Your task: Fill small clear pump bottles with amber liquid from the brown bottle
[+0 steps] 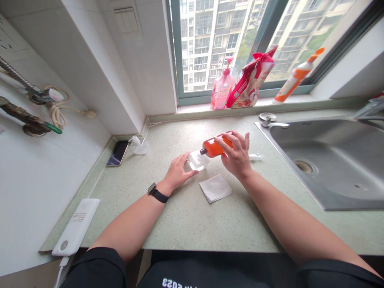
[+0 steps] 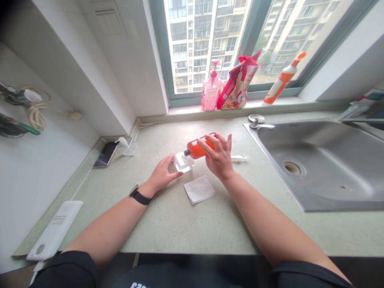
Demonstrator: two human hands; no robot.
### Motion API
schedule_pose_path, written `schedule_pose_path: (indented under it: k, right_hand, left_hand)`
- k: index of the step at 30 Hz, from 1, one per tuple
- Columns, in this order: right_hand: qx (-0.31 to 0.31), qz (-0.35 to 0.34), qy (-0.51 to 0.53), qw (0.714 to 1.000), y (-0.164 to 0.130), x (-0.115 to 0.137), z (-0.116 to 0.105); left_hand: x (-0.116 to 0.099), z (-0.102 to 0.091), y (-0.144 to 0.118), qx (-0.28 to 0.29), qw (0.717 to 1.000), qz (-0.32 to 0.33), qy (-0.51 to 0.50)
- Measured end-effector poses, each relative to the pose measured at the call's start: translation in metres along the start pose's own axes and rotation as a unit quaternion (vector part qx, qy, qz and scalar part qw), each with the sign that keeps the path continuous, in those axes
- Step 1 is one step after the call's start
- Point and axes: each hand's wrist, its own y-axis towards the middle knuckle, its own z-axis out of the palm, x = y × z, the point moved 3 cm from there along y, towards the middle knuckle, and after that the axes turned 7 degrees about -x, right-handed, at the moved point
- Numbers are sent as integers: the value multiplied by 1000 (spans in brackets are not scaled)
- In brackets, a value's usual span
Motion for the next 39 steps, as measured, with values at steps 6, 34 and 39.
schedule_pose_path:
  k: [6,34,39]
  right_hand:
    - [6,6,0,1000,0,0,0]
    - [16,7,2,1000,0,0,0]
    - [28,15,2,1000,0,0,-1]
  left_hand:
    - [1,1,0,2,1000,-6,-2]
    - [0,0,1,3,1000,-16,-7]
    - [-1,0,1,1,1000,-12,-6]
